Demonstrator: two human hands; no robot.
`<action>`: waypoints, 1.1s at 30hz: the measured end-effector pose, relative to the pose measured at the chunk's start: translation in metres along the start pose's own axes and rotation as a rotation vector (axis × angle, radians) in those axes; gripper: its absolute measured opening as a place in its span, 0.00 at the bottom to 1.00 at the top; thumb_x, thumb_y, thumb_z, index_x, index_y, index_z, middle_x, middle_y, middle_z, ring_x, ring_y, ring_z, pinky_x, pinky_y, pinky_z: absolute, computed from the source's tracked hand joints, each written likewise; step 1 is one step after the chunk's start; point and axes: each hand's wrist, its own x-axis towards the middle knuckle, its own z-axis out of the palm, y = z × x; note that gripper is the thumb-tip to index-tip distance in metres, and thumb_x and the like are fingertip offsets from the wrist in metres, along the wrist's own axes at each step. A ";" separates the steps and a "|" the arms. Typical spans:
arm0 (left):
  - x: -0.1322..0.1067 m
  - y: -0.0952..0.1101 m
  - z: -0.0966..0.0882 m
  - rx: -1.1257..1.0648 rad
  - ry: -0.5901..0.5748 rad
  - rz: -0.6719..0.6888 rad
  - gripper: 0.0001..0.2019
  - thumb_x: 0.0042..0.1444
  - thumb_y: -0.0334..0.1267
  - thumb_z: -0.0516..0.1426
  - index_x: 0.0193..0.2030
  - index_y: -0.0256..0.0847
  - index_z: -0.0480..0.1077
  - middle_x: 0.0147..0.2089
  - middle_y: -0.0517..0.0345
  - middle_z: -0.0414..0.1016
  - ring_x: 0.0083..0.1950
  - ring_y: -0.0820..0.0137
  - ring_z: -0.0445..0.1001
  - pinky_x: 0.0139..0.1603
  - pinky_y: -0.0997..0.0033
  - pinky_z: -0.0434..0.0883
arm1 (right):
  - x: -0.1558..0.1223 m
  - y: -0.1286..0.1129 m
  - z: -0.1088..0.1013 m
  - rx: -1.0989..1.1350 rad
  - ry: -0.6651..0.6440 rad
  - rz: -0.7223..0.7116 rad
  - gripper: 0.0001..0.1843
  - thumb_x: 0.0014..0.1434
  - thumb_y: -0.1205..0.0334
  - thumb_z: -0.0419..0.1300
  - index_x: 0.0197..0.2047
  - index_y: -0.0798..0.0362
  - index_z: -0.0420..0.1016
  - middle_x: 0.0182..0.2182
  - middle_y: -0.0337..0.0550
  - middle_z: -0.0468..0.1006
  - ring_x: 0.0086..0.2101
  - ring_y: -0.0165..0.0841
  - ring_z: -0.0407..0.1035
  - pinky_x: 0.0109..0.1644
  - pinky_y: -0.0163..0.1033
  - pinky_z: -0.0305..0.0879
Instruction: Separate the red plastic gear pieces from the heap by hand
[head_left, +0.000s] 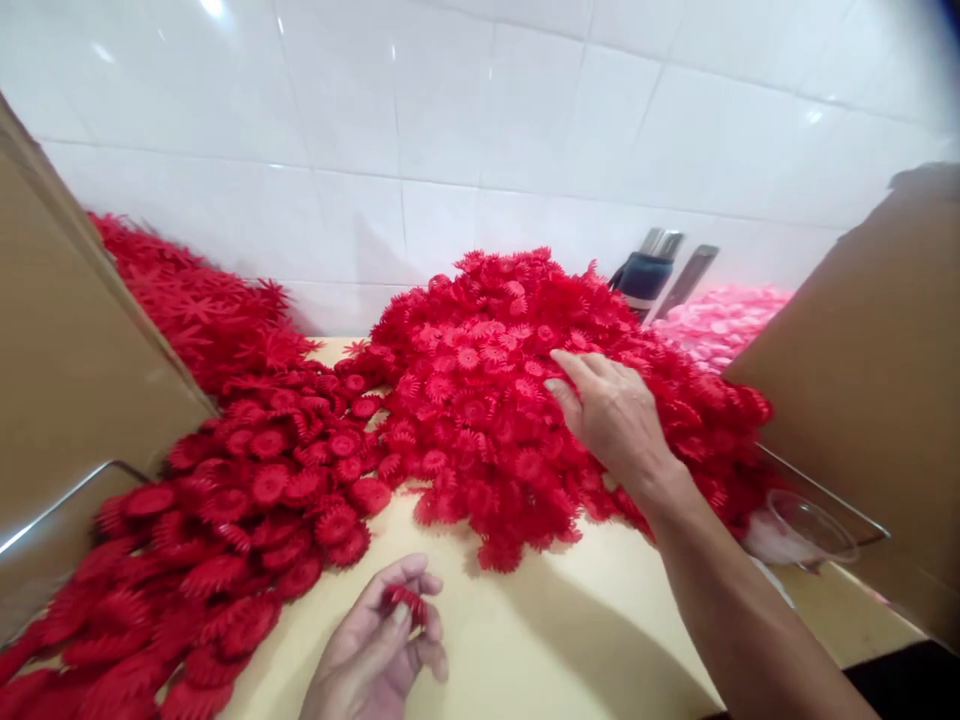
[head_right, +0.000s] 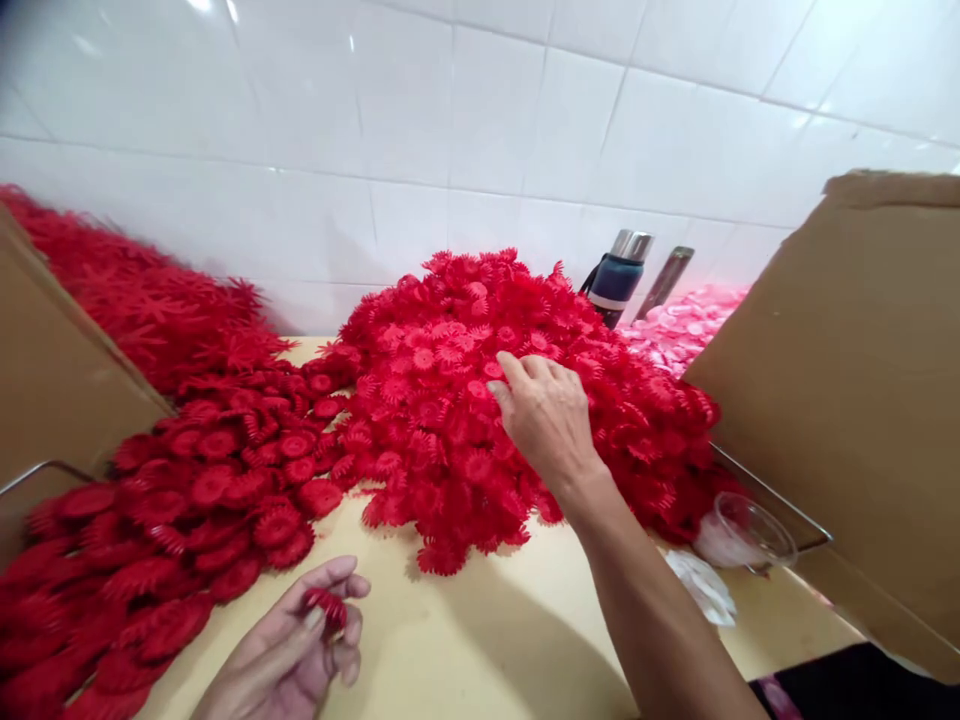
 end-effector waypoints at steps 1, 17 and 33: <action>0.000 0.000 0.002 0.024 -0.018 0.009 0.12 0.41 0.35 0.64 0.36 0.37 0.73 0.33 0.52 0.73 0.27 0.72 0.69 0.24 0.73 0.68 | -0.004 0.000 0.000 0.005 0.017 -0.008 0.17 0.60 0.60 0.52 0.51 0.57 0.70 0.40 0.54 0.76 0.43 0.45 0.69 0.47 0.49 0.64; 0.005 -0.022 0.010 0.183 -0.068 0.078 0.12 0.47 0.43 0.61 0.23 0.37 0.66 0.15 0.63 0.69 0.11 0.76 0.64 0.08 0.80 0.60 | -0.106 -0.074 -0.009 1.035 -0.424 -0.074 0.09 0.61 0.64 0.52 0.37 0.55 0.73 0.29 0.43 0.76 0.30 0.28 0.70 0.33 0.32 0.66; -0.002 -0.027 -0.004 0.391 -0.313 0.159 0.13 0.55 0.44 0.55 0.38 0.35 0.71 0.21 0.59 0.71 0.21 0.73 0.71 0.24 0.75 0.70 | -0.119 -0.090 -0.009 0.882 -0.347 -0.092 0.04 0.56 0.71 0.54 0.32 0.56 0.68 0.28 0.43 0.70 0.29 0.31 0.66 0.33 0.35 0.63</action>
